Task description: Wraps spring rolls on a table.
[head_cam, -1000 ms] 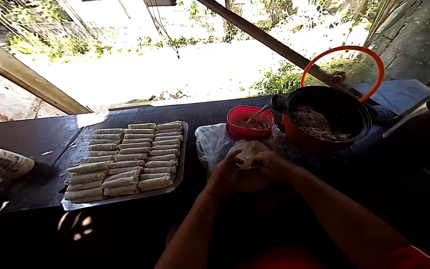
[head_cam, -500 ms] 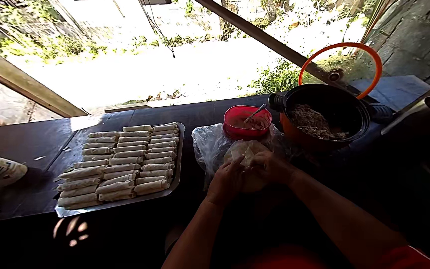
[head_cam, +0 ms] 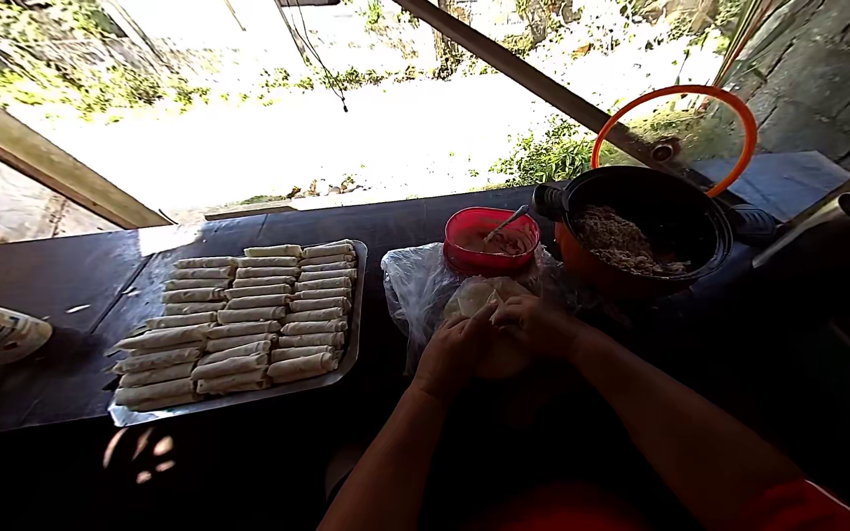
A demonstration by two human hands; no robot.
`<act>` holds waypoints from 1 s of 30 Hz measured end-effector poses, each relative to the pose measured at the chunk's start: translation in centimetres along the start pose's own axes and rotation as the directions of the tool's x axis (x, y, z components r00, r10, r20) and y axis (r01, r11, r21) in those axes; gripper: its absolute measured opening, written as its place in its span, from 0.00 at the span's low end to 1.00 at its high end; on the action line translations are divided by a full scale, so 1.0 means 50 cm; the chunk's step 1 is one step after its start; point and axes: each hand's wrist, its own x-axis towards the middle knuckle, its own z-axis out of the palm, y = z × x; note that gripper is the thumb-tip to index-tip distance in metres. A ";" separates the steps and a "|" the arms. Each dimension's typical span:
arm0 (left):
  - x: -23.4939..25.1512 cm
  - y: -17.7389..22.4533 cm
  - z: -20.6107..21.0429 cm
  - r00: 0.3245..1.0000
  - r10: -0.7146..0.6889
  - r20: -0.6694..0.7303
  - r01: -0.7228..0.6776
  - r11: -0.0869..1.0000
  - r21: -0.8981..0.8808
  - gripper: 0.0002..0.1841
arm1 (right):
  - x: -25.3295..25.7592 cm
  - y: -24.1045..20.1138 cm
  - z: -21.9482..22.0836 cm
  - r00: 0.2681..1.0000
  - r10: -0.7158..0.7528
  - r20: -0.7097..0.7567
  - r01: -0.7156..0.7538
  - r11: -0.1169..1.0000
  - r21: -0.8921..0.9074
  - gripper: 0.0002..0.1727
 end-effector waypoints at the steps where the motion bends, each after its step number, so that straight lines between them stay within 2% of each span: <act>1: 0.002 -0.002 0.003 1.000 -0.001 -0.003 0.001 1.000 -0.002 0.23 | -0.001 0.001 -0.001 1.000 0.001 -0.008 -0.001 1.000 0.007 0.18; 4: 0.003 -0.007 0.005 1.000 -0.012 -0.009 0.012 1.000 0.008 0.23 | -0.010 0.007 0.009 0.997 -0.026 -0.068 0.026 1.000 -0.011 0.19; 8: -0.001 -0.008 0.009 0.999 -0.003 -0.044 0.005 0.999 0.044 0.23 | -0.018 0.012 0.029 0.980 -0.107 -0.170 0.092 0.991 -0.098 0.15; 11: 0.002 -0.004 0.011 0.999 0.000 -0.039 0.001 1.000 0.022 0.26 | -0.014 0.010 0.026 0.986 -0.075 -0.150 0.063 0.995 -0.081 0.16; 14: 0.008 -0.005 0.013 0.999 -0.028 -0.028 0.028 1.000 0.008 0.24 | -0.011 0.012 0.028 0.987 -0.055 -0.153 0.046 0.997 -0.062 0.17; 19: 0.012 -0.006 0.012 0.998 -0.063 -0.015 0.063 0.998 -0.006 0.23 | -0.016 0.033 0.050 0.938 -0.156 -0.310 0.126 0.985 -0.115 0.17; 23: 0.011 -0.007 0.011 0.994 -0.106 0.013 0.106 0.992 -0.072 0.26 | -0.012 0.027 0.043 0.961 -0.114 -0.252 0.090 0.990 -0.108 0.17; 25: 0.011 -0.014 -0.001 0.994 -0.112 0.019 0.113 0.978 -0.178 0.29 | -0.007 0.023 0.032 0.979 -0.077 -0.187 0.063 0.995 -0.079 0.17; 27: 0.010 -0.021 -0.029 0.990 -0.141 -0.032 0.125 0.948 -0.292 0.25 | 0.000 0.023 0.021 0.989 -0.063 -0.137 0.055 0.997 -0.062 0.18; 30: 0.010 -0.032 -0.080 0.953 -0.259 -0.158 0.193 0.920 -0.343 0.23 | 0.007 0.026 0.012 0.995 -0.058 -0.082 0.054 0.997 -0.050 0.18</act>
